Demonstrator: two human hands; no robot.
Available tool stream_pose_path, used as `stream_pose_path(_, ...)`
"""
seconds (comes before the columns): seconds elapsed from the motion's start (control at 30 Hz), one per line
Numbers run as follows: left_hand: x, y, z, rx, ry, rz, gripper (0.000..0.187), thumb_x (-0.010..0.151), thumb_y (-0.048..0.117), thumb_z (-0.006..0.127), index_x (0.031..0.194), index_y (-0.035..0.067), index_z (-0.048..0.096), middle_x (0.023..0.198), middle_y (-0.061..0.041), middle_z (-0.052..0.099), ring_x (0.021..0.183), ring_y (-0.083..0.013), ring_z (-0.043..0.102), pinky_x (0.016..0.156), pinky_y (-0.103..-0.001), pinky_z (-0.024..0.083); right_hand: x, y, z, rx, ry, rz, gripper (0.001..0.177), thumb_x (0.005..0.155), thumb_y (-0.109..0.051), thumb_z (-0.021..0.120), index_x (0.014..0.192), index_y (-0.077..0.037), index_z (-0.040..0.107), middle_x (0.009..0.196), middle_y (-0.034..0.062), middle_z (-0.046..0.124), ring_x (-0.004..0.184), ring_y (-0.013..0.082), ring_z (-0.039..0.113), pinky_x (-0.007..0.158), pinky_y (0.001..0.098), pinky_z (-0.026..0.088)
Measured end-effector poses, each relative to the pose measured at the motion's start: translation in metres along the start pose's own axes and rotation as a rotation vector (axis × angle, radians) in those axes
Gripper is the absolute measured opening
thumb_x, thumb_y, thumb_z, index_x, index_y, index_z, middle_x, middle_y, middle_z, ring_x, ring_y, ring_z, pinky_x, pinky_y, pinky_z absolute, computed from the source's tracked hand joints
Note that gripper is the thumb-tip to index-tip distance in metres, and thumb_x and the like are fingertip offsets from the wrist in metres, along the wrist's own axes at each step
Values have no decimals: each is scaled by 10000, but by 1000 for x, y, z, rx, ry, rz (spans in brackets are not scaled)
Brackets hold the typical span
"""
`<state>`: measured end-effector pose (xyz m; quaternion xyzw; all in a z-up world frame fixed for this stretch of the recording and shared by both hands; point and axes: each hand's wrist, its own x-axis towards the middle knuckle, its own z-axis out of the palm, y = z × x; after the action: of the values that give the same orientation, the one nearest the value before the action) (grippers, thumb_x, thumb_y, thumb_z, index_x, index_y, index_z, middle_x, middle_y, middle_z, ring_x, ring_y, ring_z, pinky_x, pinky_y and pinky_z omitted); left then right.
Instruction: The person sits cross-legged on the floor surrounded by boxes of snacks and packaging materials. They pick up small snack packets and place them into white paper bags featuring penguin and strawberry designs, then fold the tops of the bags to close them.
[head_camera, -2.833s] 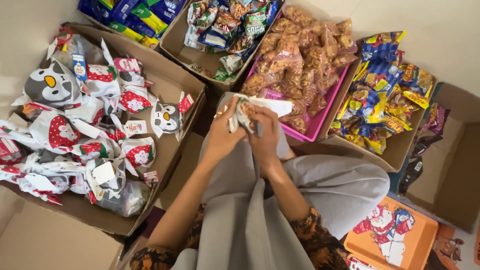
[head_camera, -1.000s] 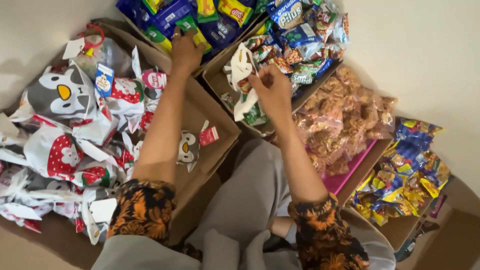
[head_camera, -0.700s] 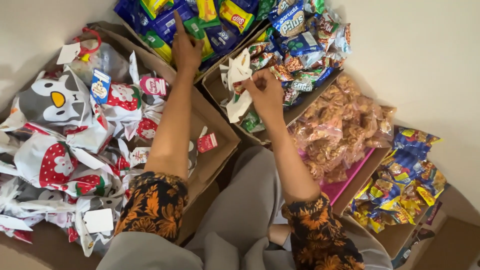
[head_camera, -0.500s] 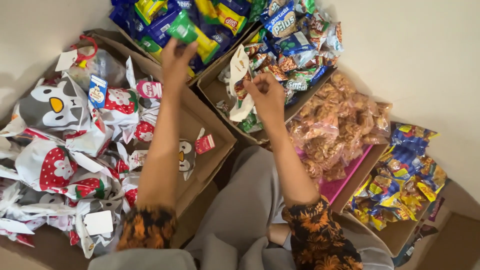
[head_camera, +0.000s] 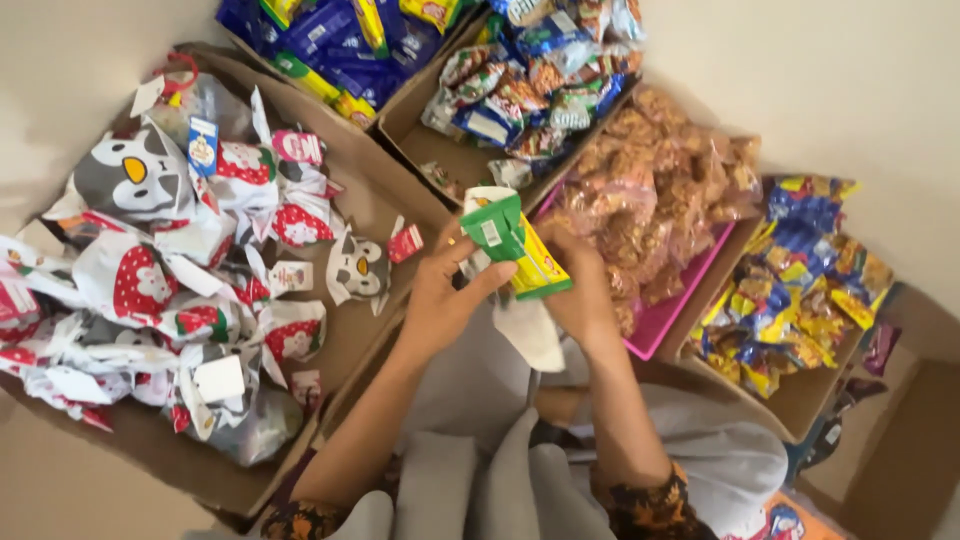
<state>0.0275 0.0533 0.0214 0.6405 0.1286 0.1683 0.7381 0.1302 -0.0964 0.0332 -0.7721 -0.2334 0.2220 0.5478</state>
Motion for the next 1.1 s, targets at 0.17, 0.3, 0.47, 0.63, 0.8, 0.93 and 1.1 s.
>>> stream_pose_path(0.17,-59,-31,24,24,-21,-80,289,855,149,846,1130,86,787,1130,-85,750,1222,-208,603,1140,-443,388,-79,47,-24,143,-26,63,311,984,-120,517,1212,-23,705,1026,143,732,952,232,660,904,384,535)
stream_pose_path(0.3,-79,-7,37,203,29,-17,189,878,155,821,1063,116,806,993,-70,795,1033,-203,660,1052,-397,440,-119,46,-25,166,109,-66,409,1065,-308,522,1310,-6,649,1168,152,676,1069,233,601,953,401,504)
stream_pose_path(0.47,-84,-10,41,327,-14,46,307,869,55,763,1163,145,772,824,-52,668,882,-147,592,915,-343,491,-136,14,-25,-59,338,-80,266,818,-188,892,1024,-110,742,907,35,700,825,173,637,787,301,512)
stream_pose_path(0.63,-83,-13,46,424,13,117,482,888,-52,604,1326,125,700,720,-82,590,875,-191,568,881,-319,514,-169,-11,-32,38,443,80,208,813,-68,886,974,-70,754,716,35,678,630,110,560,663,243,504)
stream_pose_path(0.8,-80,-9,51,411,23,119,645,796,-101,576,1403,112,630,987,-190,721,936,-223,599,825,-303,589,-164,27,5,175,457,105,139,839,-91,848,926,-95,740,801,54,767,674,104,654,637,274,561)
stream_pose_path(0.93,-83,13,49,386,28,76,675,811,-117,590,1418,176,640,955,-132,636,966,-139,540,850,-300,582,-156,72,33,-10,439,106,146,860,-15,777,881,-151,726,752,26,755,630,151,675,630,284,534)
stream_pose_path(1.1,-78,34,41,304,-116,159,455,1033,158,439,1459,170,600,1037,-58,721,930,-151,461,863,-273,440,-144,51,26,-338,339,44,154,923,-48,707,987,-189,705,853,31,769,615,222,708,625,355,560)
